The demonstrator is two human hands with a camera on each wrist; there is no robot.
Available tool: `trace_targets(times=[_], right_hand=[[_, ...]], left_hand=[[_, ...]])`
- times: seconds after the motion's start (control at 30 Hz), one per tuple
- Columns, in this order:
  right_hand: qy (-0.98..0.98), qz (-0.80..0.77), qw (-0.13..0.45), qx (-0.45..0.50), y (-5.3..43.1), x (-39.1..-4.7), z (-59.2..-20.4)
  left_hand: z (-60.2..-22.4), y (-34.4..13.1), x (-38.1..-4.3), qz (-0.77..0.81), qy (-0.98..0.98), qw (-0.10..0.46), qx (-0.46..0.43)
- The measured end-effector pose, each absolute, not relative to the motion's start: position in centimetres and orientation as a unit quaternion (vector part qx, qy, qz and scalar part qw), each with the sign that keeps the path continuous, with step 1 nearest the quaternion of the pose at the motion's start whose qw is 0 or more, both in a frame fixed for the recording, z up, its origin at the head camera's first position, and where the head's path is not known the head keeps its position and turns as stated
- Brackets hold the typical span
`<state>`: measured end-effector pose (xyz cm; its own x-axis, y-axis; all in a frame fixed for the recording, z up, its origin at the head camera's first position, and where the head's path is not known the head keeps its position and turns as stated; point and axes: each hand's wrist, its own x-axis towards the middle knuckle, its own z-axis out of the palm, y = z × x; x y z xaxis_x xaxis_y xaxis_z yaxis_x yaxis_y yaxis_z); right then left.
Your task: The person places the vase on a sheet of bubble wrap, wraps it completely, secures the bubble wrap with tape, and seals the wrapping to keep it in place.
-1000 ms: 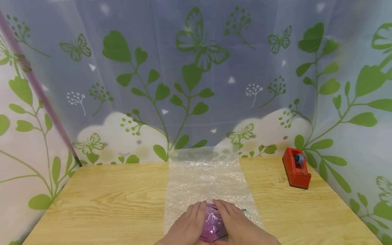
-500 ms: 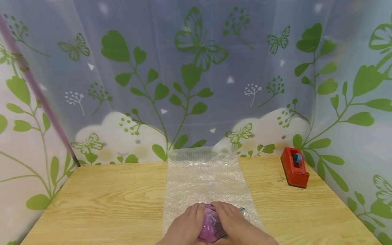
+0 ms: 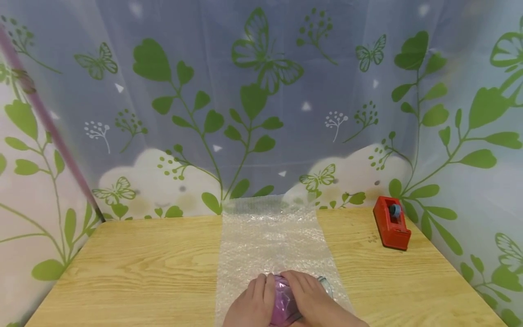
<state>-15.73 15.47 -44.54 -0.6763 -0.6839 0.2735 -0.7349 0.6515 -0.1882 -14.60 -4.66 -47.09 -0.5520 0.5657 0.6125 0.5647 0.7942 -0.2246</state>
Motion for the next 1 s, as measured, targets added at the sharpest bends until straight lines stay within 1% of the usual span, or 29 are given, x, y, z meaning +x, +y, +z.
trace_targets(times=[0.17, 0.3, 0.37, 0.5, 0.57, 0.6, 0.67, 0.83, 0.87, 0.93, 1.0], right_hand=[[-0.912, 0.138, 0.067, 0.381, 15.4, -15.8, -44.7], [-0.912, 0.135, 0.081, 0.379, 15.4, -15.8, -44.7], [-0.914, 0.134, 0.084, 0.373, 15.4, -15.7, -44.7], [-0.921, 0.145, 0.065, 0.356, 15.3, -15.6, -44.6], [-0.921, 0.154, 0.072, 0.351, 15.2, -15.6, -44.6], [-0.921, 0.158, 0.079, 0.349, 15.1, -15.6, -44.7], [-0.916, 0.154, 0.120, 0.350, 14.9, -15.8, -45.1], [-0.905, 0.097, 0.251, 0.330, 14.1, -15.7, -46.5], [-0.903, 0.086, 0.270, 0.322, 13.9, -15.6, -46.7], [-0.902, 0.070, 0.296, 0.307, 13.6, -15.5, -47.0], [-0.904, 0.064, 0.300, 0.298, 13.4, -15.6, -47.0]], left_hand=[[-47.4, -4.4, -14.7, -0.003, -0.874, 0.366, -0.319], [-47.6, -4.4, -14.9, -0.008, -0.870, 0.378, -0.317], [-47.6, -4.4, -15.0, -0.009, -0.871, 0.377, -0.315], [-47.4, -4.3, -15.1, -0.003, -0.876, 0.368, -0.313], [-47.2, -4.2, -15.2, 0.005, -0.878, 0.363, -0.313], [-47.1, -4.2, -15.2, 0.009, -0.879, 0.359, -0.314], [-46.7, -4.2, -15.2, 0.017, -0.882, 0.350, -0.316], [-45.9, -4.3, -15.3, 0.014, -0.899, 0.299, -0.321], [-45.7, -4.3, -15.3, 0.014, -0.902, 0.290, -0.321], [-45.6, -4.2, -15.4, 0.012, -0.905, 0.280, -0.321], [-45.5, -4.2, -15.5, 0.013, -0.905, 0.280, -0.321]])
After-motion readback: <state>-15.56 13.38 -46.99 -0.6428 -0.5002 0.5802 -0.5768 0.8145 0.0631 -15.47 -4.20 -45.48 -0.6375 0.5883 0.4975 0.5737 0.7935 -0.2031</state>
